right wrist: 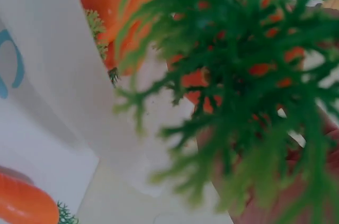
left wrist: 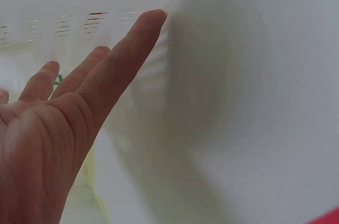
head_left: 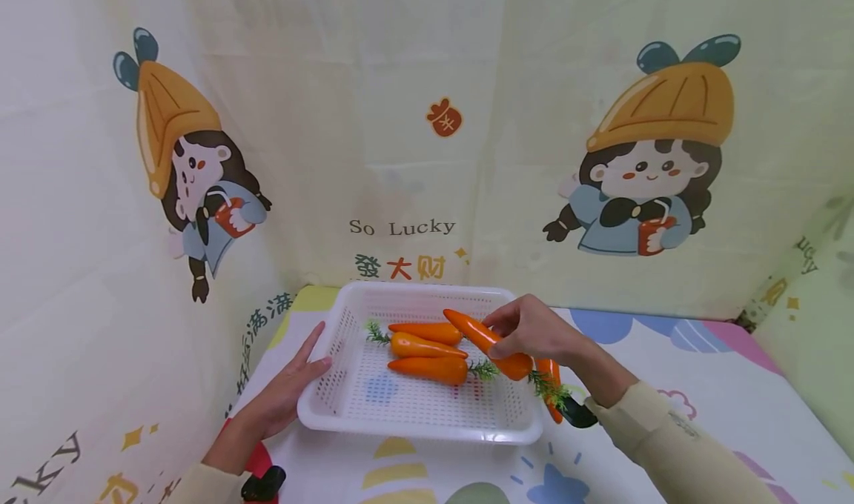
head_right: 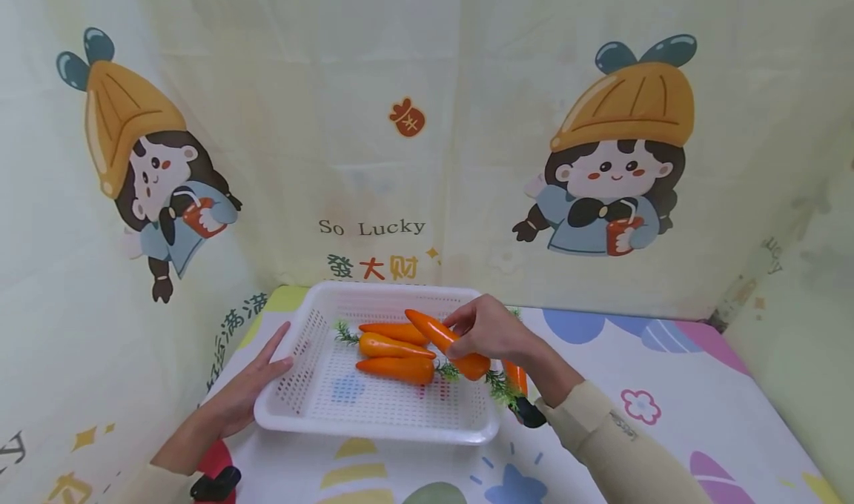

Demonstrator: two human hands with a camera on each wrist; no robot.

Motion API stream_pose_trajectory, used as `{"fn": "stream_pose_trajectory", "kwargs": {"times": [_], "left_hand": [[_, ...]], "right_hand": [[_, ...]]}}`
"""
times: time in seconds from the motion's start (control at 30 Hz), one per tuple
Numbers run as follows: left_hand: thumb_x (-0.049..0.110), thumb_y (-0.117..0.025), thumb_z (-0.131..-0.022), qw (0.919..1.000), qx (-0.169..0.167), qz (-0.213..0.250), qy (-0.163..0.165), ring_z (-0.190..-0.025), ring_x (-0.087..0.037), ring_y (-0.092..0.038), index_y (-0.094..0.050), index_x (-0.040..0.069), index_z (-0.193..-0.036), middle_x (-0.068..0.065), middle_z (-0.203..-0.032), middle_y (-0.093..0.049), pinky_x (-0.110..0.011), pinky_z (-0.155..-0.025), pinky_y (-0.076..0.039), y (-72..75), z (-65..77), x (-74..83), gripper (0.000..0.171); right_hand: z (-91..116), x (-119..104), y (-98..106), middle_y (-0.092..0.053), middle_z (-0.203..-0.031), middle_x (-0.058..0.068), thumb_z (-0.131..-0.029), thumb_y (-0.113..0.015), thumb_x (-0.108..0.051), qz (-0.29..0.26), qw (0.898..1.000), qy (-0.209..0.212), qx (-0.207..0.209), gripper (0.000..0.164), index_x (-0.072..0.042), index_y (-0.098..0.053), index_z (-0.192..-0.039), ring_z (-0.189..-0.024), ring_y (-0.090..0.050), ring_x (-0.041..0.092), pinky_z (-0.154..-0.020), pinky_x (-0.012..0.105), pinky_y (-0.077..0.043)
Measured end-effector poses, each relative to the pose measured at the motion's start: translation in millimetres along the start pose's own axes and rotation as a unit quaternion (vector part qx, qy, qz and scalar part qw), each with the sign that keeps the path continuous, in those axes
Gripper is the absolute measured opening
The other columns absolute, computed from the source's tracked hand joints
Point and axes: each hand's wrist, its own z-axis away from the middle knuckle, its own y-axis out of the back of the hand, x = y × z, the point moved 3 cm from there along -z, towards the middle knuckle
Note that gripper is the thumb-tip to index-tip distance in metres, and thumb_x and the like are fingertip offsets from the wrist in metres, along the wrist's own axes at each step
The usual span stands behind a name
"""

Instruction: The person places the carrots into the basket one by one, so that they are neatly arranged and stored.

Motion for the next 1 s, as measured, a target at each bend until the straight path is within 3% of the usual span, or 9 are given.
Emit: {"fn": "stream_pose_trajectory", "kwargs": {"times": [0.2, 0.67, 1.0], "left_hand": [[0.039, -0.052, -0.109, 1.0, 0.007, -0.007, -0.002, -0.14, -0.037, -0.054, 0.001, 0.061, -0.16, -0.007, -0.174, -0.022, -0.052, -0.105, -0.057, -1.1, 1.9, -2.2, 0.077], [0.039, -0.053, -0.108, 0.9998, 0.019, -0.007, 0.001, -0.142, -0.039, -0.052, 0.001, 0.059, -0.161, -0.006, -0.174, -0.022, -0.053, -0.106, -0.056, -1.7, -0.9, 0.7, 0.078], [0.04, -0.053, -0.108, 0.9999, 0.014, 0.001, 0.003, -0.139, -0.038, -0.053, 0.0, 0.059, -0.161, -0.006, -0.173, -0.022, -0.052, -0.105, -0.057, -2.2, 0.8, -0.3, 0.077]], "right_hand": [[-8.7, -2.4, -9.4, -0.078, -0.106, 0.01, -0.081, -0.084, -0.007, -0.01, 1.0, 0.009, -0.029, 0.04, -0.004, -0.077, -0.12, -0.087, -0.072, 0.023, -0.079, 0.038, -0.066], [-28.0, -12.1, -27.8, -0.078, -0.106, 0.006, -0.081, -0.088, -0.01, 0.021, 0.997, 0.031, -0.068, 0.037, -0.009, -0.079, -0.117, -0.087, -0.071, 0.022, -0.082, 0.035, -0.065], [-37.3, -11.9, -38.5, -0.078, -0.1, 0.003, -0.08, -0.088, -0.01, 0.05, 0.995, 0.051, -0.076, 0.038, -0.005, -0.079, -0.116, -0.084, -0.068, 0.02, -0.08, 0.031, -0.063]]}}
